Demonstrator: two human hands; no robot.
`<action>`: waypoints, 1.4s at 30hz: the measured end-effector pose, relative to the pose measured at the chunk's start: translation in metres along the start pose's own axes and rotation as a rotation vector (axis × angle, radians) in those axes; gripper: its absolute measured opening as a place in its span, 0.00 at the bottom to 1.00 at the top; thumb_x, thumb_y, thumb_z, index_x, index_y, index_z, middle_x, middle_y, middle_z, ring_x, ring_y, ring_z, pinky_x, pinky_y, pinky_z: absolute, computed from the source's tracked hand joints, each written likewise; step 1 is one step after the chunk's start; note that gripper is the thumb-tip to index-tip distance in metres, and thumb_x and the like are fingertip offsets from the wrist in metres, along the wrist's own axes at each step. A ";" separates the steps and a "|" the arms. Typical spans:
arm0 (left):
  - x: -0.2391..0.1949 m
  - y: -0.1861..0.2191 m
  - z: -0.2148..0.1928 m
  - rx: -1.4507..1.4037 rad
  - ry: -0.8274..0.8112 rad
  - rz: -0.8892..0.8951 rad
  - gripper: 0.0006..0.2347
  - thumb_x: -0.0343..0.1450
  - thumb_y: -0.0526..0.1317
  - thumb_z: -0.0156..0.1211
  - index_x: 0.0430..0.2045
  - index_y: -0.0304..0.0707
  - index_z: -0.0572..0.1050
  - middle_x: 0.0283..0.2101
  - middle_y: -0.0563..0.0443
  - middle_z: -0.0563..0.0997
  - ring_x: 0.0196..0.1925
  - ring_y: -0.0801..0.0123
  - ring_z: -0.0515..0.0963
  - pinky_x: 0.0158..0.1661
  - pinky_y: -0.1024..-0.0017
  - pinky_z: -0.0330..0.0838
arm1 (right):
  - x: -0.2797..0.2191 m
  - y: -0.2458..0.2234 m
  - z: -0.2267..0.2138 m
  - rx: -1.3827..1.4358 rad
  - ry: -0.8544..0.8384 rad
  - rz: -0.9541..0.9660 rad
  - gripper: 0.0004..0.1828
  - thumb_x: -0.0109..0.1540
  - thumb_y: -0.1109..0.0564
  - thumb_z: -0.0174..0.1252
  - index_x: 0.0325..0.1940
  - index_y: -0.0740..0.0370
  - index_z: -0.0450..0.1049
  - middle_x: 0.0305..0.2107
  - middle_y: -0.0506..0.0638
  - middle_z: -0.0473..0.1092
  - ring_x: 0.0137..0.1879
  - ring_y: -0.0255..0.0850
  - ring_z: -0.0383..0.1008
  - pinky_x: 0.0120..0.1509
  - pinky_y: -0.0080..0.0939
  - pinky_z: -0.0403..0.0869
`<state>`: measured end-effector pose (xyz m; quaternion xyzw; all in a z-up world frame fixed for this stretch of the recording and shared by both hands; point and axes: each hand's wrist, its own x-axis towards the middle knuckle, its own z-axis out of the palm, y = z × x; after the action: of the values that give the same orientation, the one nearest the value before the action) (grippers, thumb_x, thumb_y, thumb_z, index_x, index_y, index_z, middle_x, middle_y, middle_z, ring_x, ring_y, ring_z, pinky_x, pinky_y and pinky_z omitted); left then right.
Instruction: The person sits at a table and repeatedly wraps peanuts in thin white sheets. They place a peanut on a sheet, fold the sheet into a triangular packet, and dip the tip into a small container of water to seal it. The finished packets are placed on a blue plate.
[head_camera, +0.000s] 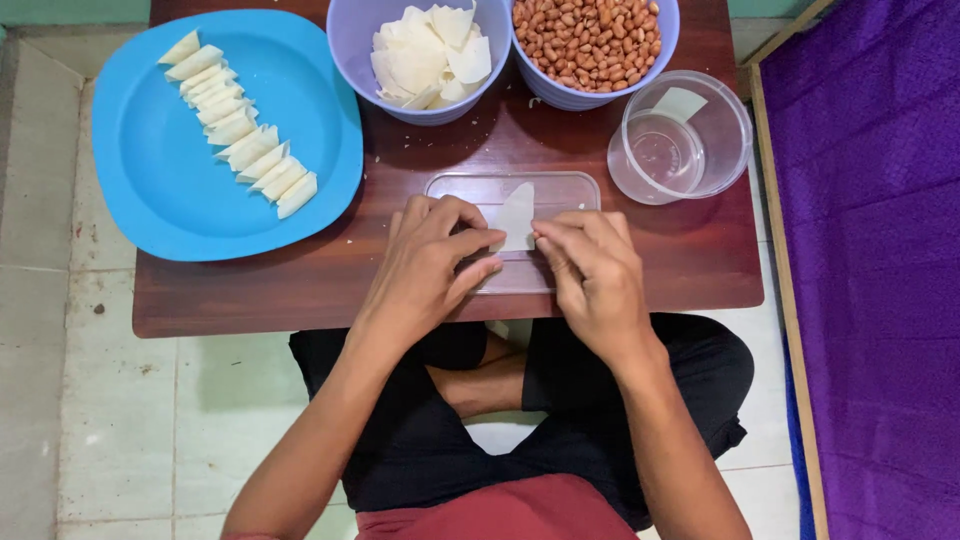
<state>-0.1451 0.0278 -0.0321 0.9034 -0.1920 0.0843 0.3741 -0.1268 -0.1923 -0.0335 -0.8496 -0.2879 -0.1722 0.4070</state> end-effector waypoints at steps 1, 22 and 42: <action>0.000 -0.002 0.003 -0.001 0.000 -0.003 0.08 0.71 0.43 0.66 0.40 0.44 0.83 0.44 0.50 0.76 0.50 0.51 0.72 0.47 0.58 0.65 | 0.000 0.000 0.002 0.002 -0.003 0.001 0.07 0.67 0.64 0.60 0.47 0.63 0.81 0.38 0.57 0.77 0.43 0.57 0.75 0.50 0.53 0.73; -0.004 -0.008 0.011 0.064 0.086 0.086 0.04 0.73 0.45 0.64 0.32 0.53 0.82 0.41 0.59 0.74 0.51 0.60 0.71 0.45 0.66 0.62 | -0.007 -0.001 0.014 -0.138 -0.110 -0.003 0.06 0.65 0.58 0.64 0.46 0.53 0.83 0.42 0.49 0.75 0.50 0.52 0.72 0.54 0.50 0.70; 0.002 -0.006 0.016 0.089 0.099 0.076 0.03 0.73 0.44 0.63 0.32 0.52 0.81 0.39 0.60 0.73 0.50 0.62 0.70 0.46 0.64 0.60 | -0.004 -0.001 0.014 -0.017 -0.027 0.017 0.08 0.65 0.63 0.64 0.46 0.53 0.81 0.39 0.46 0.79 0.41 0.50 0.73 0.48 0.47 0.72</action>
<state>-0.1409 0.0198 -0.0470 0.9059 -0.2036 0.1515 0.3391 -0.1303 -0.1819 -0.0435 -0.8576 -0.2848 -0.1597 0.3974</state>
